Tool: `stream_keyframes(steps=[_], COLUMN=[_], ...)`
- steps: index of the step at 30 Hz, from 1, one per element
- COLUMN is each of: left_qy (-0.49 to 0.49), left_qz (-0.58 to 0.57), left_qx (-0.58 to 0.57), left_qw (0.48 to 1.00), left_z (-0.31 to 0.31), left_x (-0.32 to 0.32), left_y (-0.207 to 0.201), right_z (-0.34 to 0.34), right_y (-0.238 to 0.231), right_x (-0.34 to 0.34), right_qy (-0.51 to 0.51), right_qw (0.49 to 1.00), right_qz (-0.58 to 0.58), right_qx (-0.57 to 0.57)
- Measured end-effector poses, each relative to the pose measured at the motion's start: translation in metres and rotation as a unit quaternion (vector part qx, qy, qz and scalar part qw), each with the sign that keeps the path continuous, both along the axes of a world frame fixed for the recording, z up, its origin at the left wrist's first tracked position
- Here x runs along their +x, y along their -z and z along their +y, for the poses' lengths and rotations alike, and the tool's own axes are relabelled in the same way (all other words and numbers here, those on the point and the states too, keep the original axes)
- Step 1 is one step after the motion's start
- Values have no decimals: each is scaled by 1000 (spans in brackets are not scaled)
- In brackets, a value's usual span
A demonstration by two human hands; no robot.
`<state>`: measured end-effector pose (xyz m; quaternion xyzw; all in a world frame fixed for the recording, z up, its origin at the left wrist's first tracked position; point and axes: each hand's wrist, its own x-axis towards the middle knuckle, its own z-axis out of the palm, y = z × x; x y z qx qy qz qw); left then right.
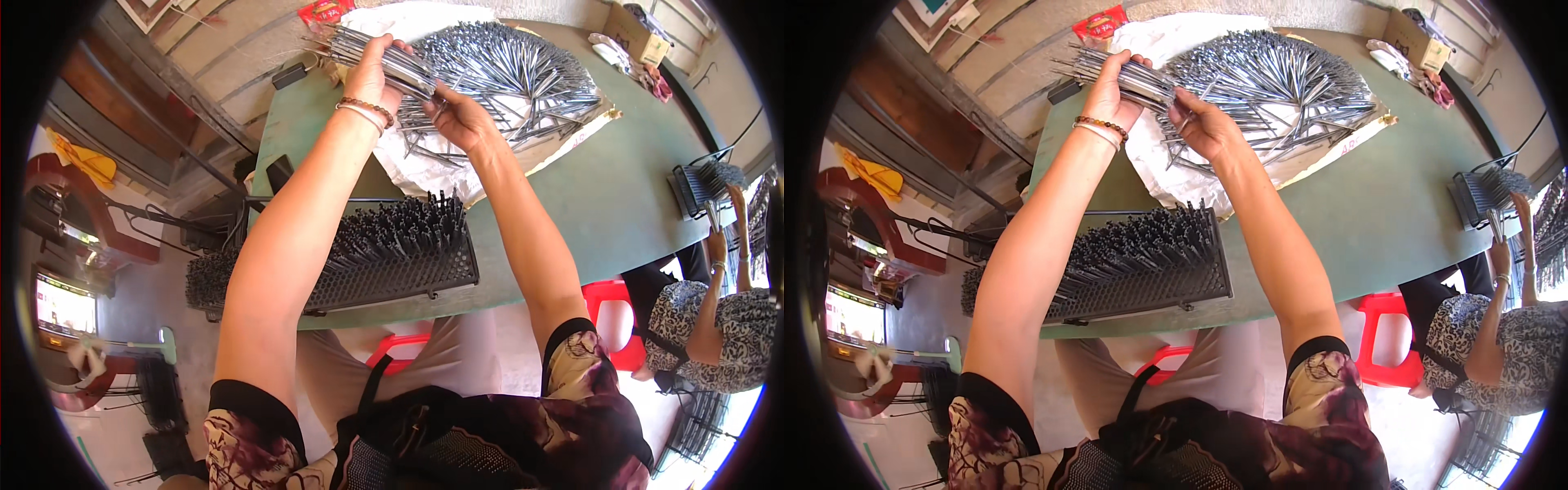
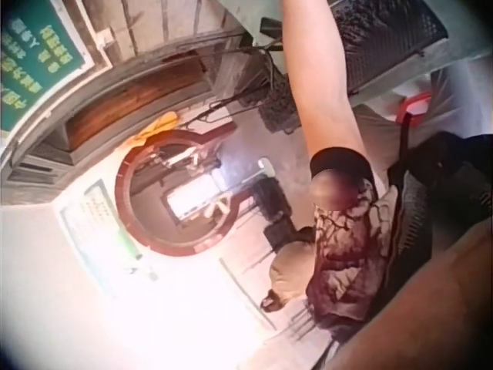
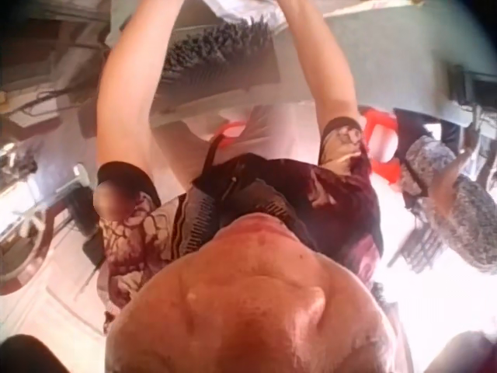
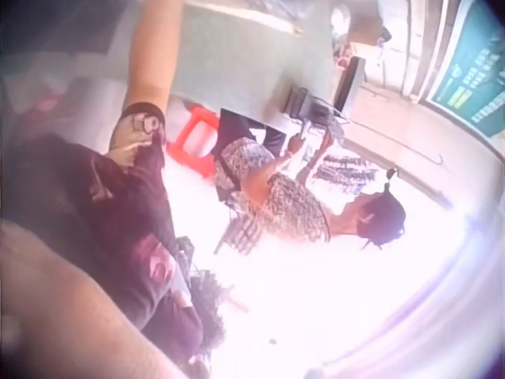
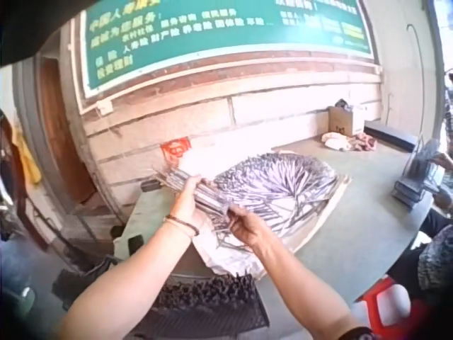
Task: Manually sorting and inserting small metal rods into an organizing rack at a workbench.
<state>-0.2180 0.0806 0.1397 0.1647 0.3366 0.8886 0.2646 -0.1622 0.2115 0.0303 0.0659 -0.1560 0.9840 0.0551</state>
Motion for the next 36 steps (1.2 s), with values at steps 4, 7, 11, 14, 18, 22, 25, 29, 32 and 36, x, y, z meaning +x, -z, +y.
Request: stream_keyframes(steps=[4, 7, 11, 14, 18, 22, 25, 29, 32, 36], left_qy=[81, 100, 96, 51, 22, 16, 74, 133, 128, 117], left_qz=[-29, -22, -40, -88, -136, -149, -164, -212, -204, -194], left_qx=[17, 37, 16, 46, 24, -66, -143, -182, -204, -219], left_qw=[996, 994, 994, 994, 990, 986, 973, 951, 949, 949], left_z=[-39, -83, -154, -198, -240, -262, -275, -281, -290, -299], left_x=[23, 64, 134, 184, 221, 241, 254, 267, 267, 258], left_y=[-2, -3, 2, 15, 52, 81, 100, 127, 139, 141], right_z=[-40, -87, -144, -184, -219, -204, -201, -217, -240, -253], right_y=[-27, -62, -71, -49, -22, -9, -14, 4, 2, -6], right_x=[25, 76, 146, 189, 241, 269, 276, 270, 251, 223], right_qy=[93, 96, 100, 45, 48, 122, 77, 51, 69, 114], right_qw=[989, 983, 974, 969, 941, 907, 917, 924, 924, 909], right_qz=[-79, -70, -125, -154, -220, -237, -250, -247, -234, -199], right_qx=[77, 138, 162, 187, 254, 326, 300, 287, 295, 347])
